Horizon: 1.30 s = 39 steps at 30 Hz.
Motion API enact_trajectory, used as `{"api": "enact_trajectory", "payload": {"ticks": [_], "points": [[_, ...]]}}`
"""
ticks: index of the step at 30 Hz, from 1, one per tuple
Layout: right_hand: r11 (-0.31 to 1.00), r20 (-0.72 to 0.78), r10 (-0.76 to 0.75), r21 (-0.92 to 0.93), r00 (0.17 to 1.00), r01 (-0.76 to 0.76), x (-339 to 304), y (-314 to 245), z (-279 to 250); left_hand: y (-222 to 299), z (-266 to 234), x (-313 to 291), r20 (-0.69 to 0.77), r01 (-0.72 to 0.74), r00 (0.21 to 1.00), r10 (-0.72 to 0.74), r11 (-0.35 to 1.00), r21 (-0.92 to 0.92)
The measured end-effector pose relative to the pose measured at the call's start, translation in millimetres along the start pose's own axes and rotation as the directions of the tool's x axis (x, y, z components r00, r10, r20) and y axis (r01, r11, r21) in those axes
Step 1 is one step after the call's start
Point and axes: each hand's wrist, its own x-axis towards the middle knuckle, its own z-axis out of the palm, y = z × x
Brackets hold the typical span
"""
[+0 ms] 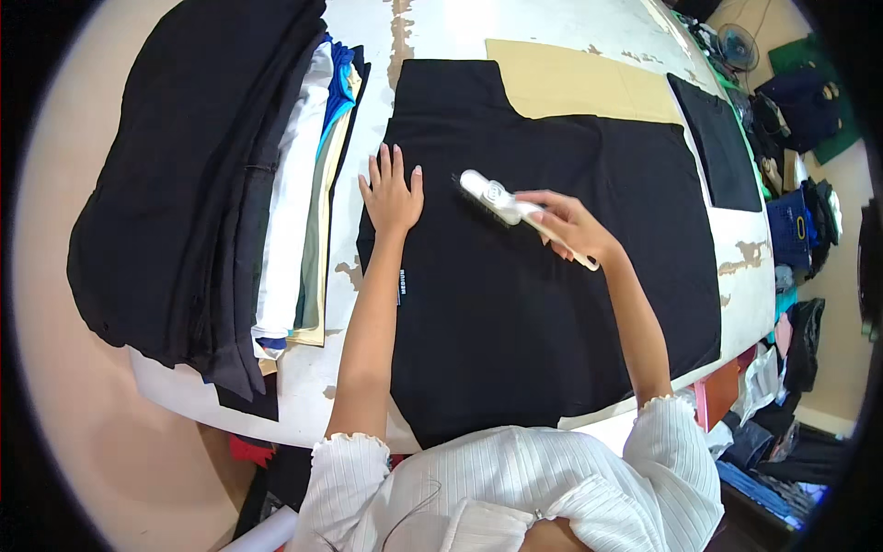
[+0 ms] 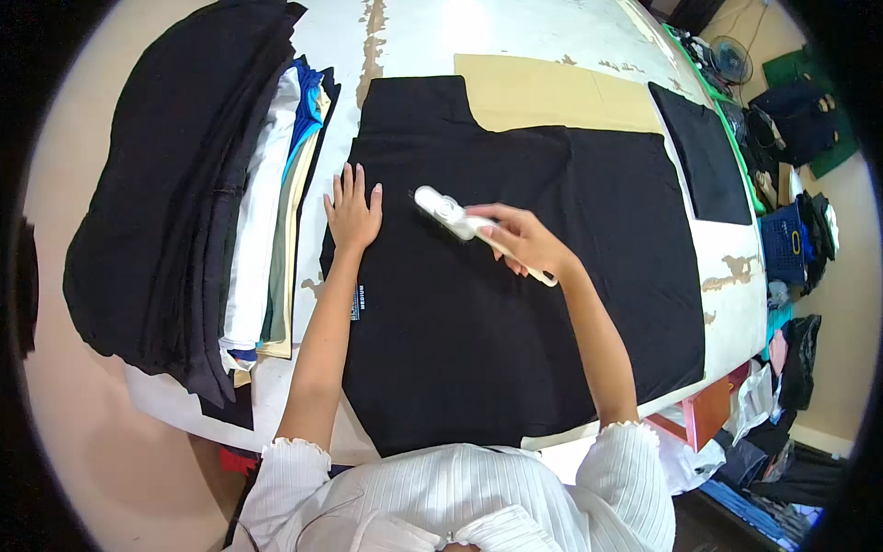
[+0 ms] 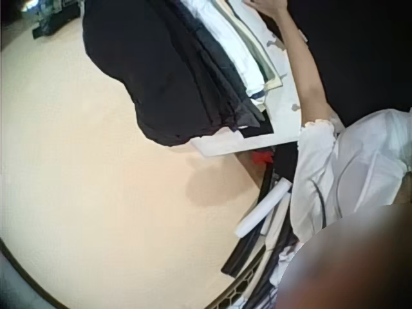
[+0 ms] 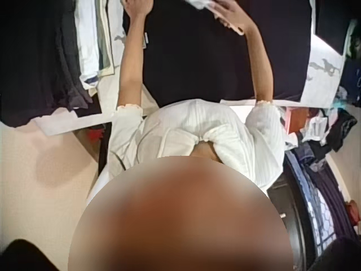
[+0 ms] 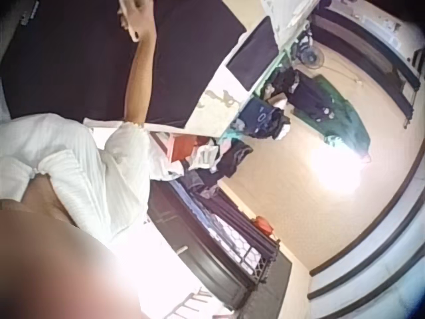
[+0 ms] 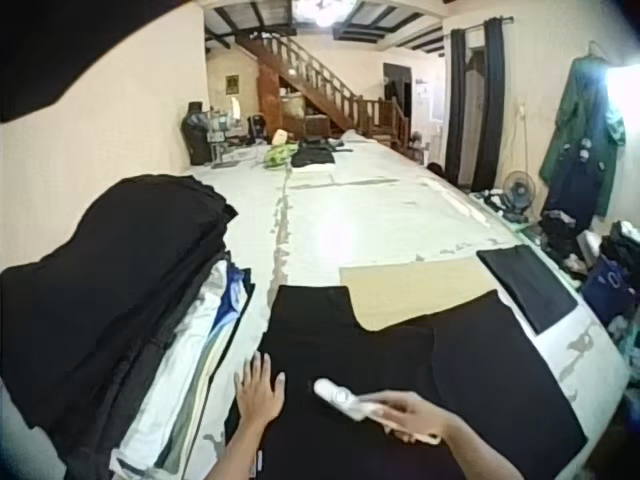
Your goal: Using a lint roller to clean a black t-shirt on a work table.
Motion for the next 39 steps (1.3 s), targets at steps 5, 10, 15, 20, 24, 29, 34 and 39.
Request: {"api": "enact_trajectory", "payload": {"ticks": [5, 10, 15, 20, 24, 29, 34, 39], "points": [[0.991, -0.695, -0.086, 0.012, 0.714, 0.131, -14, 49, -66, 11, -2, 0, 0.027, -0.016, 1.000, 0.015, 1.000, 0.017], [0.964, -0.920, 0.010, 0.113, 0.391, 0.242, -20, 55, -63, 43, -12, -4, 0.060, -0.030, 0.998, 0.025, 0.996, 0.087], [0.996, -0.201, 0.032, 0.092, 0.979, -0.013, -57, 21, 10, 109, -26, -42, 0.281, 0.007, 0.959, 0.040, 0.986, -0.165], [0.980, -0.781, 0.062, 0.166, 0.622, 0.111, -90, 73, -47, 103, 5, -64, 0.034, -0.162, 0.986, 0.165, 0.985, -0.064], [0.979, -0.956, 0.065, 0.117, 0.286, 0.167, -94, 77, -58, 105, 11, -67, 0.006, -0.176, 0.984, 0.176, 0.983, -0.054], [0.969, -0.325, 0.158, 0.231, 0.932, -0.084, -105, 34, 32, 96, 13, -67, -0.046, -0.173, 0.984, 0.170, 0.984, -0.051], [0.960, -0.767, 0.184, 0.274, 0.614, 0.054, -135, 70, 5, 96, 16, -64, -0.061, -0.182, 0.982, 0.180, 0.982, -0.042], [0.989, -0.972, 0.064, 0.092, 0.225, 0.115, -144, 93, -14, 97, 19, -64, -0.031, -0.169, 0.985, 0.168, 0.985, -0.027]]}}
